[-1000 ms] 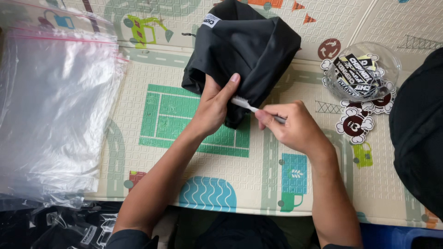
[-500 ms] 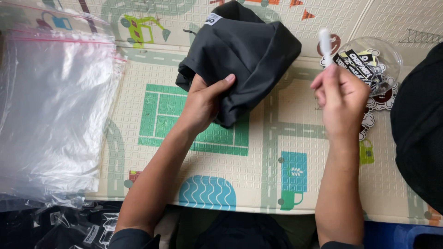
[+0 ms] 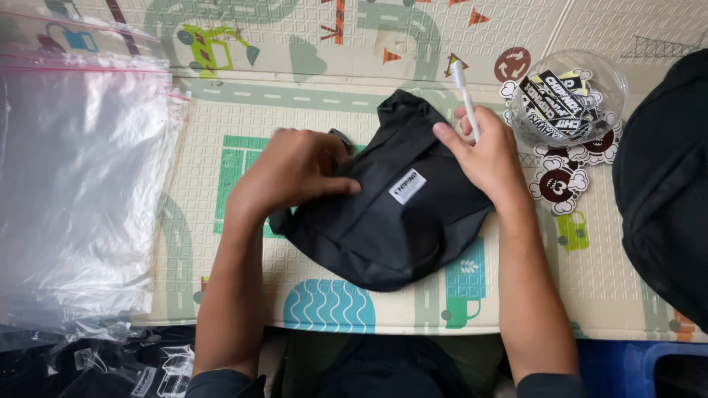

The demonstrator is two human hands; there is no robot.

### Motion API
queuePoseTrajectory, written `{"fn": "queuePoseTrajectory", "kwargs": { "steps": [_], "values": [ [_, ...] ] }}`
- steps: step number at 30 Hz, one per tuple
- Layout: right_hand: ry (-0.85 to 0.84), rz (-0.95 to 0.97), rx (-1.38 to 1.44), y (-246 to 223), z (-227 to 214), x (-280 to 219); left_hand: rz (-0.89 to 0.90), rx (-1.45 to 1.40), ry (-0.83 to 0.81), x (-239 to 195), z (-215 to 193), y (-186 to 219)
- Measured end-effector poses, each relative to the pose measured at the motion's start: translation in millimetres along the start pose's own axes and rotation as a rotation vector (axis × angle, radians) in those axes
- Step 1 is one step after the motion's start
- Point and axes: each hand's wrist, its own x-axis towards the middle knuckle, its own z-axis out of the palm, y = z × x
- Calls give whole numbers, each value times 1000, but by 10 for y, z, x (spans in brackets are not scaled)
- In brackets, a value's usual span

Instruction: The person uses a toothbrush to scrub the exterior of a black sling bag, focusing on seams and the strap. They then attach a small decorative tag to the bag's zipper pull.

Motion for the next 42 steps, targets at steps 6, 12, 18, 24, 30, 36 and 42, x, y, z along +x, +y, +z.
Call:
{"fn": "queuePoseTrajectory", "kwargs": {
  "steps": [6,12,18,24,30,36,42],
  "values": [
    [-158,108,130,92,33,-23,76,550,602,237,256,-436],
    [-25,110,280,354,234,64,222,374,163,241,633,77],
    [122,-64,11,207,150,41,165,340,-39,272,808,-18],
    [-15,-22,72,-210,-105,-35,219,326,-48,284,832,64],
    [-17,-107,92,-354,85,-48,267,339,-81,303,1014,30],
    [191,-56,-211,313,43,114,268,339,-52,274,970,24],
    [-121,-19,112,-475,181,-164,337,309,40,383,915,-28]
  ]
}}
